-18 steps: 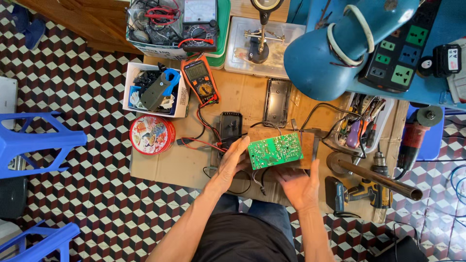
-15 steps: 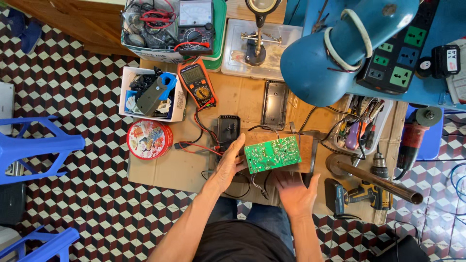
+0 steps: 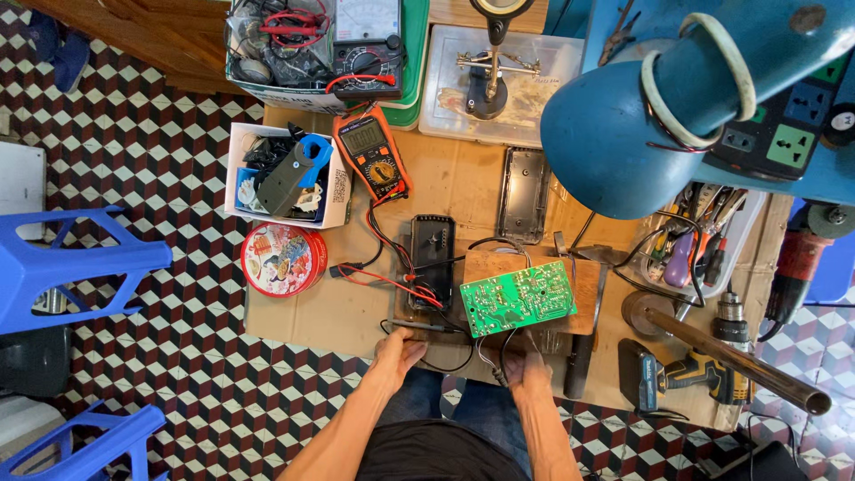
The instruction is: The person tests a green circuit board by connecting it to a power supply and multimeter, then attaches a small fan to the board and observes it spinning. The person uses a magnifying glass to inspect the board and continues testing with probes.
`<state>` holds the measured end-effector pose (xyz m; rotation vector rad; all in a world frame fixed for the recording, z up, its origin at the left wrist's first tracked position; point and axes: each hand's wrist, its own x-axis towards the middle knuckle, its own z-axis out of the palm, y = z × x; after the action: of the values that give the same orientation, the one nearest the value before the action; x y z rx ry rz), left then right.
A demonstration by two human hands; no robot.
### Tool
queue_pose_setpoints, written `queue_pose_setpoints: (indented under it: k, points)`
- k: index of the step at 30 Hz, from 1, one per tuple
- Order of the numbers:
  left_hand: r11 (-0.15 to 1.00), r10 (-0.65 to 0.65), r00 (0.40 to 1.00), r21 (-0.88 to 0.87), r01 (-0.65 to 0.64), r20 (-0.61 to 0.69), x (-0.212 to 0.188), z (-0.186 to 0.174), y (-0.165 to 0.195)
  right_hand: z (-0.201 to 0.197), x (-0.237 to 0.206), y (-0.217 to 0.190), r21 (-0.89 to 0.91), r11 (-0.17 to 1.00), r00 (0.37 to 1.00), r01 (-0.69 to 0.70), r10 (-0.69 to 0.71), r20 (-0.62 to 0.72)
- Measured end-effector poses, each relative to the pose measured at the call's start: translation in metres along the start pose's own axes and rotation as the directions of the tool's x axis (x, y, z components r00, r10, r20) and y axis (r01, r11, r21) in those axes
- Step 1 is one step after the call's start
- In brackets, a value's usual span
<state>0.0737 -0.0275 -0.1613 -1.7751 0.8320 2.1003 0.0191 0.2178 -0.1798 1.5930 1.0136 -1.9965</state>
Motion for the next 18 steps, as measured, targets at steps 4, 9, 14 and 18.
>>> queue_pose_setpoints:
  k: [4,9,14,18]
  points:
    - [0.999,0.036,0.999,-0.009,-0.036,0.009,-0.009,-0.014,0.01,0.003,-0.007,0.011,-0.066,0.997,0.997,0.034,-0.039,-0.074]
    - [0.999,0.035,0.999,0.018,-0.035,-0.04,-0.001,-0.015,0.027,0.011,0.0,0.017,-0.158,0.984,0.995,0.086,-0.093,-0.034]
    - [0.998,0.062,0.998,0.018,-0.061,-0.024,0.012,-0.022,0.025,0.022,0.005,0.019,-0.159,0.983,0.991,0.097,-0.11,-0.078]
    - [0.993,0.116,0.993,-0.024,-0.116,-0.026,0.017,-0.028,0.025,0.025,0.007,0.023,-0.305,0.944,0.974,0.13,-0.178,-0.137]
